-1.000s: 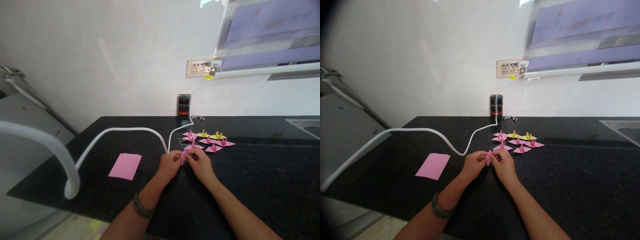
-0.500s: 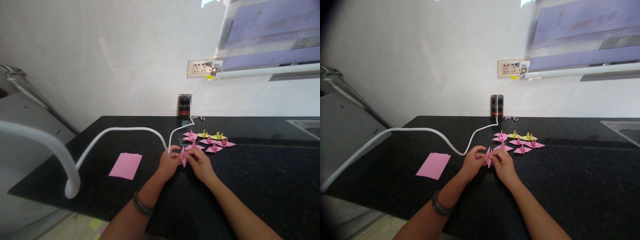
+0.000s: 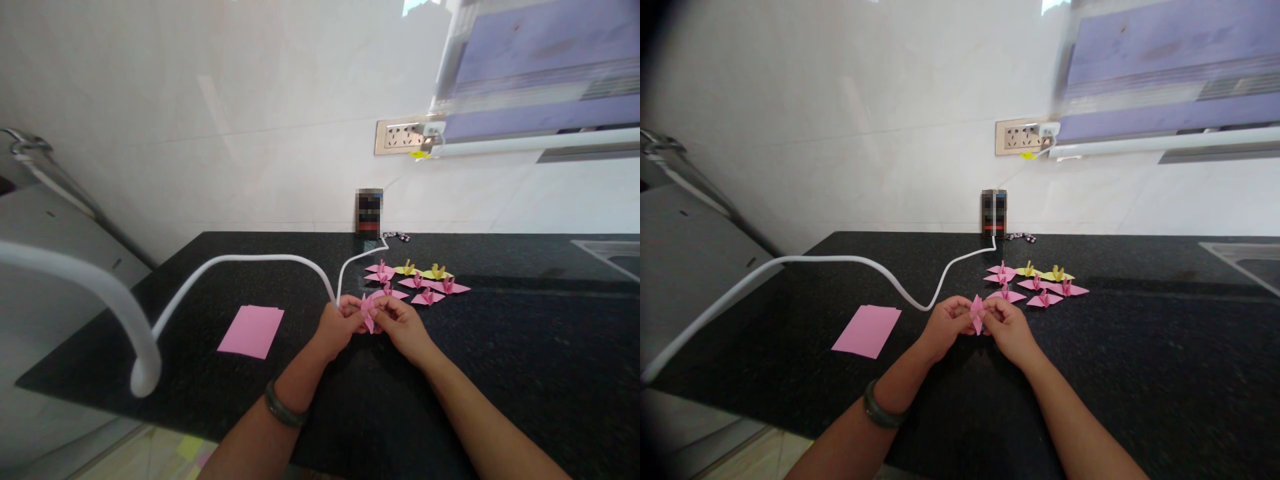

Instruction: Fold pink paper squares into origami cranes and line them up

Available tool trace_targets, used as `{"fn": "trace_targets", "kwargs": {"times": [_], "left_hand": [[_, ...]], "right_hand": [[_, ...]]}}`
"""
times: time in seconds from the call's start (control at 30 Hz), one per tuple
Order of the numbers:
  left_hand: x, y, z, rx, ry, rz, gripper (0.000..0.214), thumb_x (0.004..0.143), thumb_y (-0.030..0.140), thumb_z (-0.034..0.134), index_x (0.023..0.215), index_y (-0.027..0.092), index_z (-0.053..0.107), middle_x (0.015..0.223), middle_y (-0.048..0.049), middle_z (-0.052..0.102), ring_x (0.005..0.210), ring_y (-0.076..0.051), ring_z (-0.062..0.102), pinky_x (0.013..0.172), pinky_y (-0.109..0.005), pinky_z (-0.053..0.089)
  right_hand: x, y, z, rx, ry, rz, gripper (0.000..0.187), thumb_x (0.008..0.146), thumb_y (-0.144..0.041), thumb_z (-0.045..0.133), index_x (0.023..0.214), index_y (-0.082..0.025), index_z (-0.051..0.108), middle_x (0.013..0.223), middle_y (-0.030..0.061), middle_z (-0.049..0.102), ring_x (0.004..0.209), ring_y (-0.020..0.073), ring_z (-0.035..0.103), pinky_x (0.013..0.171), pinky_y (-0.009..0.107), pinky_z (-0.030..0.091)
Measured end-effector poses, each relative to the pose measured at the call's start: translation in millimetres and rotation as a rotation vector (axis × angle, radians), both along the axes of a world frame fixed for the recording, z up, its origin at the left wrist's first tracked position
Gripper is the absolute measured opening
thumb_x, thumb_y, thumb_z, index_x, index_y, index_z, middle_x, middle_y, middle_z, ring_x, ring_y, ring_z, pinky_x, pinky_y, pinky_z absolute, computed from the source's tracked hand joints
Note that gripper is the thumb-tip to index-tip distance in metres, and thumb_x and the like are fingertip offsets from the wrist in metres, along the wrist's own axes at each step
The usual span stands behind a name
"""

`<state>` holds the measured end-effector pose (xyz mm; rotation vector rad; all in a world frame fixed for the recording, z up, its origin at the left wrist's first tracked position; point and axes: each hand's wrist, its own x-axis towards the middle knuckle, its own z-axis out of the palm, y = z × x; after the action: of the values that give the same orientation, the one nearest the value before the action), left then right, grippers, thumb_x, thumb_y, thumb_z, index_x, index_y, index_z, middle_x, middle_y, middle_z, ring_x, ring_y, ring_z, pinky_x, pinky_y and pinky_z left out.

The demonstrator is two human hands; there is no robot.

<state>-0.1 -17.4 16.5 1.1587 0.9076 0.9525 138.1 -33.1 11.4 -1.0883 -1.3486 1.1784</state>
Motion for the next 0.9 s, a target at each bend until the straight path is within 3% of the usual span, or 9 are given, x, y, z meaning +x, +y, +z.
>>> {"fn": "trace_targets", "kwargs": {"times": [0.2,0.37,0.5,0.6,0.73,0.9], "left_hand": [[0,-4,3.0,0.048,-0.072,-0.031,0.016,0.063,0.018,0.058,0.074,0.013,0.050,0.054,0.0027,0.055,0.046,-0.008,0.053,0.047,-0.020,0.044],[-2,-4,2.4,-0.019,-0.136,-0.040,0.015,0.063,0.018,0.058,0.074,0.012,0.050,0.061,-0.0001,0.058,0.052,-0.010,0.056,0.052,-0.023,0.046],[-2,-3,0.9,-0.107,-0.160,-0.046,0.018,0.067,0.025,0.054,0.077,0.012,0.050,0.064,-0.0029,0.059,0.056,-0.012,0.058,0.055,-0.025,0.047],[-2,-1,-0.5,-0.078,-0.136,-0.039,0.022,0.067,0.030,0.056,0.077,0.012,0.049,0.065,-0.0022,0.059,0.056,-0.011,0.057,0.056,-0.024,0.047],[-3,0,-2.0,0.018,-0.078,0.008,0.028,0.064,0.032,0.060,0.081,0.015,0.044,0.062,0.0011,0.057,0.054,-0.009,0.056,0.055,-0.023,0.047],[-2,1,-2.4,0.109,-0.021,0.005,0.032,0.067,0.032,0.057,0.089,0.017,0.039,0.065,0.0004,0.059,0.056,-0.011,0.057,0.055,-0.024,0.047]], "right_hand": [[1,-2,0.3,0.025,0.068,0.052,0.012,0.071,-0.027,0.053,0.076,-0.017,0.057,0.054,-0.0036,0.050,0.047,0.0073,0.045,0.045,0.020,0.037],[4,-3,2.3,0.045,0.067,0.086,0.012,0.071,-0.023,0.049,0.074,-0.018,0.061,0.064,-0.0014,0.054,0.052,0.0088,0.048,0.051,0.023,0.040],[7,-5,11.0,0.161,-0.081,0.043,0.017,0.073,-0.024,0.049,0.061,-0.017,0.059,0.064,-0.0001,0.051,0.061,0.0113,0.050,0.059,0.026,0.041],[7,-6,14.5,0.230,-0.175,0.026,0.019,0.072,-0.026,0.052,0.057,-0.016,0.058,0.064,0.0012,0.051,0.064,0.0125,0.049,0.061,0.026,0.041],[3,-4,10.4,0.100,-0.048,0.029,0.014,0.072,-0.030,0.051,0.071,-0.017,0.057,0.063,0.0003,0.052,0.059,0.0114,0.050,0.056,0.025,0.043],[0,1,2.0,-0.053,0.104,-0.024,0.028,0.067,-0.035,0.057,0.088,-0.017,0.053,0.064,-0.0011,0.053,0.050,0.0091,0.050,0.045,0.021,0.042]]}}
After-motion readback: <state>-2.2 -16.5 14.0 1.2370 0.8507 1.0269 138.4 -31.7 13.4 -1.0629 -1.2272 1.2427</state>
